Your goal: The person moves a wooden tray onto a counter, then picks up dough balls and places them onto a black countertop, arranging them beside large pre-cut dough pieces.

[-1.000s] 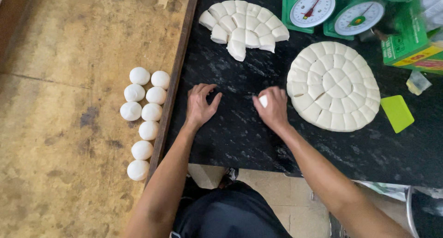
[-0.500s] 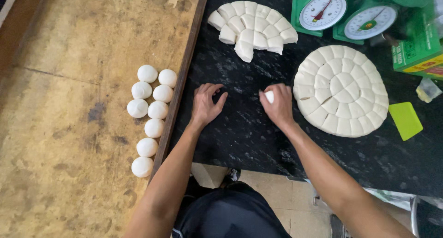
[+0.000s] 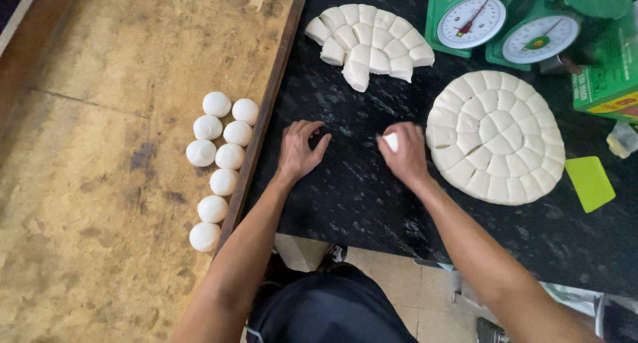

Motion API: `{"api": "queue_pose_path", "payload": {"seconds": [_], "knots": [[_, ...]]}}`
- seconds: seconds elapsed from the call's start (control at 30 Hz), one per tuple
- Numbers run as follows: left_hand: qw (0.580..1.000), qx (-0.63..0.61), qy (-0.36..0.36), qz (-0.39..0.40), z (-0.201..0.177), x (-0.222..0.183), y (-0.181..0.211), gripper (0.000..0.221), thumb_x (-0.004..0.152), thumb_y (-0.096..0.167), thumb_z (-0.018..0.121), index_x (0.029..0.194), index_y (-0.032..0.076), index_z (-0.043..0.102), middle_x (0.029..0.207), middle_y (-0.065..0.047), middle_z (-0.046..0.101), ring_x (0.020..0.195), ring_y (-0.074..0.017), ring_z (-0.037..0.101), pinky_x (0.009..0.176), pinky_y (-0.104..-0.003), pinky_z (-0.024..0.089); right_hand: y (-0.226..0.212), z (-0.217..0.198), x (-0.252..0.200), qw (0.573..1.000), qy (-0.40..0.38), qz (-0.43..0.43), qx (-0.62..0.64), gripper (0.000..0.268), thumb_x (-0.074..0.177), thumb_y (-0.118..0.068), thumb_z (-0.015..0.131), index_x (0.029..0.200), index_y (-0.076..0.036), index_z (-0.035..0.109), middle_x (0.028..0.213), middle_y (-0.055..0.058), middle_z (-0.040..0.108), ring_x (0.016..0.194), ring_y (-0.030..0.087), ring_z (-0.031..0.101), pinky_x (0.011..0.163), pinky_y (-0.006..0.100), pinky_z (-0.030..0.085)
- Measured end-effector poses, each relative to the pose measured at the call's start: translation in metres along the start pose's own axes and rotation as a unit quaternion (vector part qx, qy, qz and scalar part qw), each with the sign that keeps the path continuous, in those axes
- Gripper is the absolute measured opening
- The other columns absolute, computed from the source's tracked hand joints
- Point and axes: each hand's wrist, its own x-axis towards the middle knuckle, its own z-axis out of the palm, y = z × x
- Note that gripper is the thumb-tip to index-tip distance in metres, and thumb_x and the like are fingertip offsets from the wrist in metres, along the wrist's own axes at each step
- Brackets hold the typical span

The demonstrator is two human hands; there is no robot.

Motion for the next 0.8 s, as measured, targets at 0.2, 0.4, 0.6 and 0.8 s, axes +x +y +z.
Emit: {"api": "queue_pose_path", "payload": {"seconds": [0.2,0.4,0.6,0.8], "knots": [[1.000,-0.001,-0.006,-0.014,0.001,-0.001,0.000,0.032,0.087,0.025,0.079,0.109,0.002,0.073,0.089,-0.009,0.070,0.084,-0.0271,0.066,0.087,-0.041,0.051,0.014,0.056,0.041,0.993,0.069,0.097,-0.007,0.022,0.094,-0.018,0.082,0.097,-0.007,0.063,0.107,0.011,0.062,0.103,0.036,0.056,0.092,0.047,0.045],[1.000,-0.018,-0.002,-0.014,-0.002,-0.001,-0.004,0.039,0.084,0.028,0.082,0.112,0.002,0.073,0.086,-0.009,0.070,0.080,-0.0263,0.066,0.084,-0.041,0.051,-0.007,0.006,-0.003,0.993,0.005,0.119,0.017,0.052,0.078,-0.016,0.089,0.121,0.001,0.066,0.116,0.022,0.064,0.107,0.040,0.062,0.091,0.046,0.050],[0.995,-0.066,0.048,-0.052,0.009,-0.004,-0.017,0.036,0.084,0.026,0.081,0.111,0.003,0.074,0.086,-0.009,0.072,0.077,-0.0249,0.067,0.076,-0.038,0.054,-0.047,-0.015,0.041,0.887,-0.159,0.264,0.344,0.065,0.076,-0.010,0.088,0.135,-0.005,0.060,0.124,0.012,0.070,0.108,0.019,0.071,0.091,0.031,0.059],[0.922,-0.367,0.112,-0.044,0.025,-0.029,-0.040,0.040,0.083,0.021,0.081,0.116,0.007,0.064,0.106,-0.008,0.068,0.095,-0.0165,0.066,0.083,-0.031,0.057,-0.215,0.026,0.087,0.912,-0.231,-0.091,0.325,0.053,0.076,-0.012,0.089,0.124,-0.002,0.068,0.122,0.014,0.063,0.110,0.025,0.067,0.093,0.035,0.058]]}}
